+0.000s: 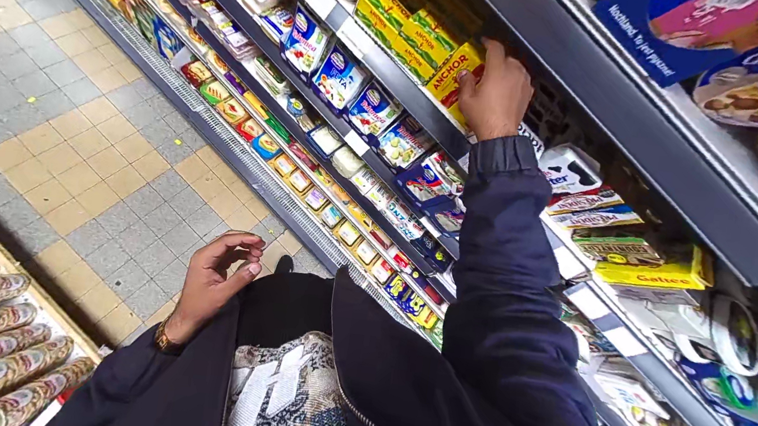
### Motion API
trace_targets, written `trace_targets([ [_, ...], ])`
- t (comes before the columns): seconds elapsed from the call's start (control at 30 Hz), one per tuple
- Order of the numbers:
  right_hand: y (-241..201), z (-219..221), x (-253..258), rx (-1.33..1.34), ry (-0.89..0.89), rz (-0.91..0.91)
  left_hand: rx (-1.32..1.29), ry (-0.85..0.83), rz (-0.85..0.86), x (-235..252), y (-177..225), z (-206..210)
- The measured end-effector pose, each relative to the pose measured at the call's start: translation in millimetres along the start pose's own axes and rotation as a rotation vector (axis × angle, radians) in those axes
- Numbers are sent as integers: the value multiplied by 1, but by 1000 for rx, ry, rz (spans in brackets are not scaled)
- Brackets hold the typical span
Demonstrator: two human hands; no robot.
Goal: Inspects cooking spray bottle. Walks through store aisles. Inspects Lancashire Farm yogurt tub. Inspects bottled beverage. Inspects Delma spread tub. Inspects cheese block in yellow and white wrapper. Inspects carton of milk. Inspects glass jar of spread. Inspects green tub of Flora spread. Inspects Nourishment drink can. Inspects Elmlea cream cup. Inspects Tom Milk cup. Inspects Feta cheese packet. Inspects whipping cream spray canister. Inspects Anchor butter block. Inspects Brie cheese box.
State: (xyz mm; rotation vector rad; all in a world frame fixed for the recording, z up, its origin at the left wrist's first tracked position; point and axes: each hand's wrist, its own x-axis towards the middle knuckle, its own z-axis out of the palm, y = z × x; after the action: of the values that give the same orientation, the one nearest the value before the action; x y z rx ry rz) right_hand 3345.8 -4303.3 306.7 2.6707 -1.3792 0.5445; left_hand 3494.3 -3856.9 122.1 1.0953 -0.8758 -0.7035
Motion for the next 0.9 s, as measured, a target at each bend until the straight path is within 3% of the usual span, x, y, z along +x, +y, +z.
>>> trace_targets([
  [0.13,1,4,7,21,-18,27,-8,5,-3,13,-6,-1],
  [0.37,6,6,0,86,102,-103,-9,-16,21,28,-8,-1],
  [0.53,4,12,-16,68,333,-203,3,-10,50,32,-5,-7],
  [0.7,-13,-2,-41,339,456,-295,14,-22,84,38,2,-19],
  [0.77,-27,-6,-57,522,407,-263,13,-44,102,43,7,-26],
  [0.9,-78,-7,-98,1017,58,-119,3,-56,106,52,22,-34],
])
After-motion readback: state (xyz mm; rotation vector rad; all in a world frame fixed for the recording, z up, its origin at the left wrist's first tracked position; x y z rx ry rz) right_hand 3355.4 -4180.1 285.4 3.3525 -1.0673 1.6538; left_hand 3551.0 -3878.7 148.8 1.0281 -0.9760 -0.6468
